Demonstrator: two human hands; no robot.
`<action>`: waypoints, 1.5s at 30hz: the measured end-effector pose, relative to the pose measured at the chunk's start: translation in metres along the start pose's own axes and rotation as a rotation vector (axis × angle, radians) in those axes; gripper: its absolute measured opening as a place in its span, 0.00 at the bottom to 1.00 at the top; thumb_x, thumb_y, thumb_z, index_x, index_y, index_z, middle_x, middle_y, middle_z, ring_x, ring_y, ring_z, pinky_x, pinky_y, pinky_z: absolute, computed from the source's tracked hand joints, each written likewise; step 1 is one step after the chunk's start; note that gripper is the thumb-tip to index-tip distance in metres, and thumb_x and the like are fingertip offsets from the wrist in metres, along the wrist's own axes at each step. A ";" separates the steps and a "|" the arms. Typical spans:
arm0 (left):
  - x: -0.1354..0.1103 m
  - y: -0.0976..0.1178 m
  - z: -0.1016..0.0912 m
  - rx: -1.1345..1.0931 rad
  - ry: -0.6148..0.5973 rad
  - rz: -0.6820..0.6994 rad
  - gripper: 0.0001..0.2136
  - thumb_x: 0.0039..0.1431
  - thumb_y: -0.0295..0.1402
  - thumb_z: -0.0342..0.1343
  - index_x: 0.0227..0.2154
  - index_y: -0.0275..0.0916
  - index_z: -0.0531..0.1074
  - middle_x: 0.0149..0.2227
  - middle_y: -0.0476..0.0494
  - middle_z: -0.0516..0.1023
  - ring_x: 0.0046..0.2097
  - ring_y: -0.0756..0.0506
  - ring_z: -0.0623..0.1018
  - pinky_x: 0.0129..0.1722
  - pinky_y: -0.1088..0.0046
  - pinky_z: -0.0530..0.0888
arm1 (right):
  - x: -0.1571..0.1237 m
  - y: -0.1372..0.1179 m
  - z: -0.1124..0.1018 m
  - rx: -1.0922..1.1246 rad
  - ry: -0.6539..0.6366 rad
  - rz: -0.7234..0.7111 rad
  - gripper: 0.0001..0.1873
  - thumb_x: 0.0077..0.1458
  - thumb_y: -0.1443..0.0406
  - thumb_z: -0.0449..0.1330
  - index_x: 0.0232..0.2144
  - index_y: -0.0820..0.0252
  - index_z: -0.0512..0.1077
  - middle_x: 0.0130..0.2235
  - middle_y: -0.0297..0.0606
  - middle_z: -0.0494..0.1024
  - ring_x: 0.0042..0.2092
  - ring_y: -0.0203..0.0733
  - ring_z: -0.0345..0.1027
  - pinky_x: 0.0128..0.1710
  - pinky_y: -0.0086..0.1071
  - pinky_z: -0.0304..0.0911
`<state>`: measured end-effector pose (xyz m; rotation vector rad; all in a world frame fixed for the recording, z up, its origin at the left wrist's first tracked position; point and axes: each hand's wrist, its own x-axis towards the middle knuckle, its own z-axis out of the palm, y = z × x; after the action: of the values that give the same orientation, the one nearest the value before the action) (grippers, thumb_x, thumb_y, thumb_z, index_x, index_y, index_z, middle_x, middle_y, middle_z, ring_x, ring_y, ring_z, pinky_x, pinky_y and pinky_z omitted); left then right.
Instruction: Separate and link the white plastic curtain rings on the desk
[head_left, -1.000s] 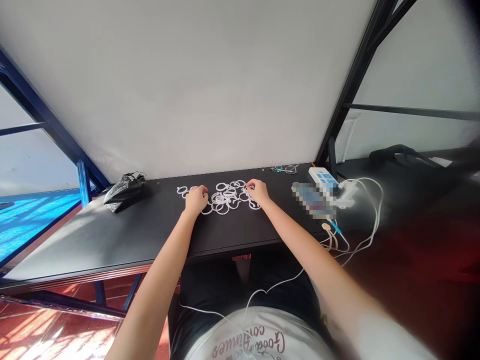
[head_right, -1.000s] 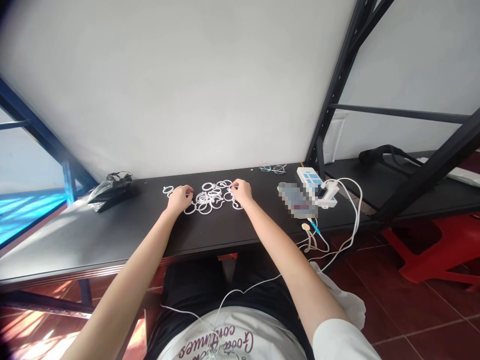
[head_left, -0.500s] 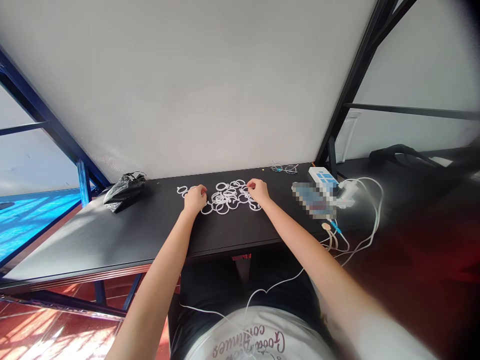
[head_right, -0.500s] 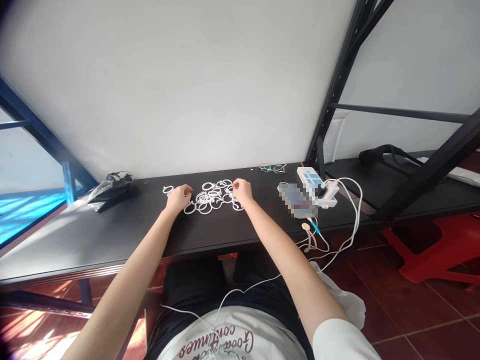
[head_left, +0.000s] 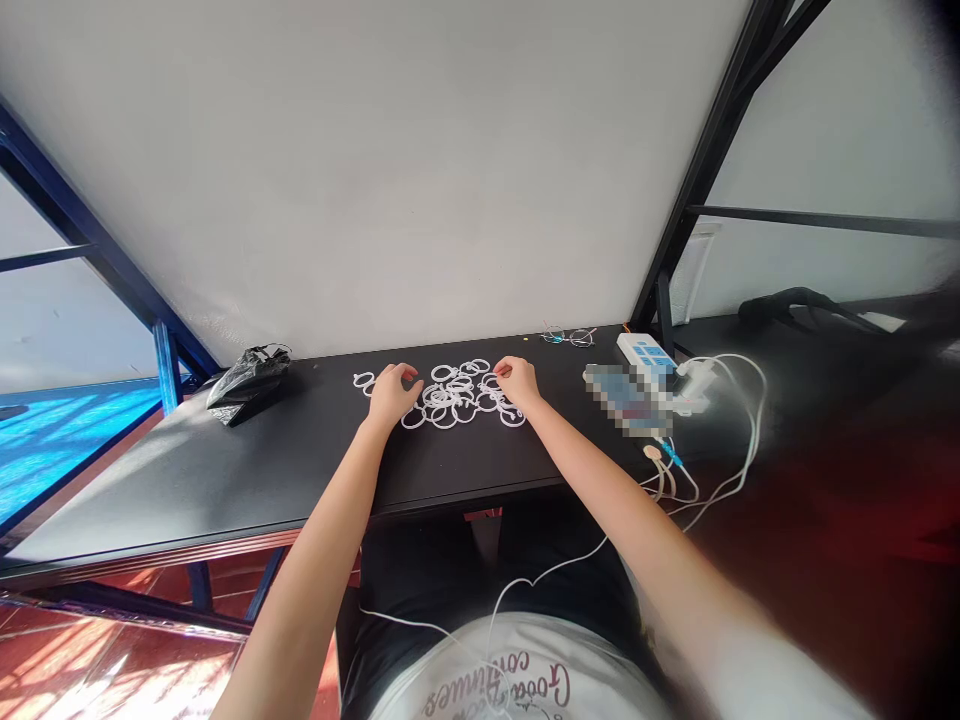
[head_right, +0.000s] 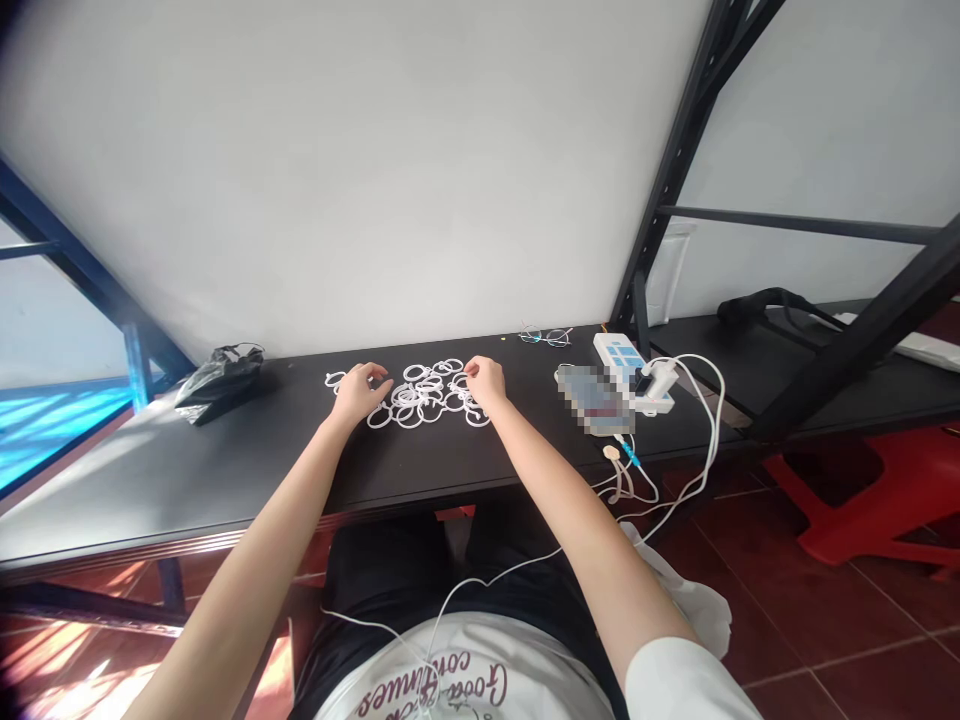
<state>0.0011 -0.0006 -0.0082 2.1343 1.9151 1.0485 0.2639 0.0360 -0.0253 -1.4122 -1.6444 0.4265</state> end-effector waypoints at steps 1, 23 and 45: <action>-0.001 0.003 0.000 -0.055 -0.030 0.026 0.09 0.55 0.37 0.55 0.37 0.40 0.73 0.34 0.45 0.76 0.34 0.44 0.74 0.35 0.69 0.70 | 0.000 0.000 0.000 0.000 0.003 -0.003 0.13 0.42 0.79 0.55 0.25 0.59 0.74 0.30 0.35 0.78 0.33 0.38 0.73 0.35 0.29 0.67; -0.007 0.020 0.001 -0.193 -0.178 0.123 0.10 0.59 0.39 0.49 0.34 0.39 0.72 0.20 0.52 0.69 0.23 0.49 0.67 0.27 0.73 0.63 | -0.003 -0.009 -0.002 0.078 0.044 -0.013 0.10 0.43 0.77 0.57 0.25 0.59 0.73 0.30 0.34 0.78 0.31 0.37 0.72 0.37 0.31 0.69; -0.006 0.017 0.004 -0.163 -0.187 0.130 0.12 0.60 0.40 0.48 0.34 0.40 0.72 0.21 0.51 0.69 0.23 0.49 0.68 0.27 0.73 0.64 | -0.006 -0.027 -0.007 0.592 -0.003 0.248 0.08 0.47 0.74 0.63 0.32 0.61 0.70 0.27 0.34 0.77 0.24 0.34 0.72 0.25 0.27 0.71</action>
<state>0.0180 -0.0084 -0.0054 2.2017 1.5719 0.9503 0.2532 0.0211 -0.0039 -1.1539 -1.2008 0.9688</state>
